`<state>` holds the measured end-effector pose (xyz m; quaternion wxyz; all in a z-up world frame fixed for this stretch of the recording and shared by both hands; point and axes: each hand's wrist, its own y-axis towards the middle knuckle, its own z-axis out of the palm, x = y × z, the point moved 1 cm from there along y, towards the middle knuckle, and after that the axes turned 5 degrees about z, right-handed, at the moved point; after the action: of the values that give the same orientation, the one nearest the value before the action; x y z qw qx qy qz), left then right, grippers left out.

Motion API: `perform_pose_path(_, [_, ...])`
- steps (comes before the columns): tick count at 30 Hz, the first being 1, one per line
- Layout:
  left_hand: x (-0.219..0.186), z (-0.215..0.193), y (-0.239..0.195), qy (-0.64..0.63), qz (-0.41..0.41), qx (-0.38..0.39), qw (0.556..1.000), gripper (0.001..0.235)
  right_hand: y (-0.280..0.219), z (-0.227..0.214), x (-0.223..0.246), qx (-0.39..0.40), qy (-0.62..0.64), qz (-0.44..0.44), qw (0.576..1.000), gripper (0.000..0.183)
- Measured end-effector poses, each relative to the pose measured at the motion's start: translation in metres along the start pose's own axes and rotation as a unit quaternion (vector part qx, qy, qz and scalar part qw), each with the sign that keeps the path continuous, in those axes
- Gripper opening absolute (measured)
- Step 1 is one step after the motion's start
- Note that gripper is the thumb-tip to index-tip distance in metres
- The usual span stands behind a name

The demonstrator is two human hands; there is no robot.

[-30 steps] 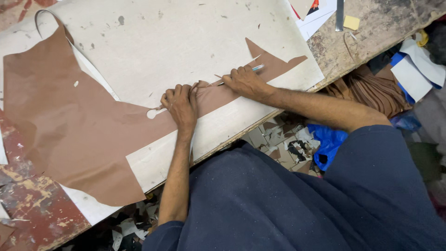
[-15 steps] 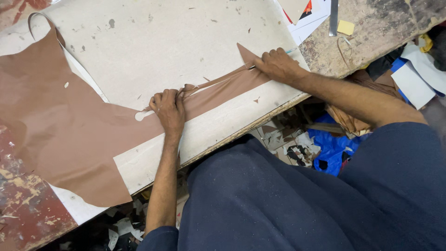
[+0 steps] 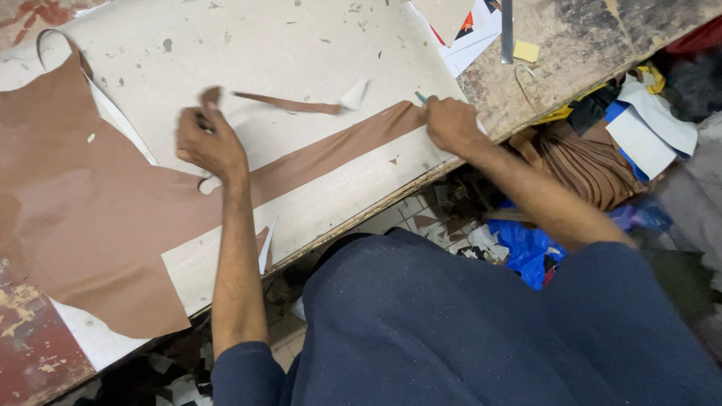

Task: The person cuts brown leather pieces on a worktable using a utility knife. They position the leather, cut along edges, and remove offcuts, repeating the process for multiple pieces.

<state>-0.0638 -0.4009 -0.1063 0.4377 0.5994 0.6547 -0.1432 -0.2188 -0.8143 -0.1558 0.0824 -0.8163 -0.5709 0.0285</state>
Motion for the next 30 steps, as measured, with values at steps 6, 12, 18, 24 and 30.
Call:
perform_pose_path(6, [-0.081, 0.097, -0.068, 0.056, 0.316, 0.171, 0.931, 0.055, -0.006, 0.023, 0.025, -0.146, -0.039, -0.065, 0.986, 0.019])
perform_pose_path(12, [-0.1, 0.155, -0.18, 0.041, 0.454, 0.32, 0.83, 0.059, -0.026, 0.038, 0.029, -0.186, -0.099, -0.074, 0.975, 0.012])
perform_pose_path(18, [-0.103, 0.142, -0.179, 0.089, 0.432, 0.407, 0.8, 0.074, -0.12, 0.019, 0.013, -0.036, -0.093, 0.0, 0.995, 0.017])
perform_pose_path(24, [-0.049, 0.067, -0.143, 0.025, 0.425, 0.48, 0.767, 0.074, -0.115, -0.034, 0.082, 0.106, -0.013, 0.007, 0.994, 0.021])
perform_pose_path(30, [0.007, 0.011, -0.1, -0.02, 0.245, 0.265, 0.933, 0.042, -0.085, 0.009, 0.243, -0.14, 0.184, -0.07, 0.97, 0.019])
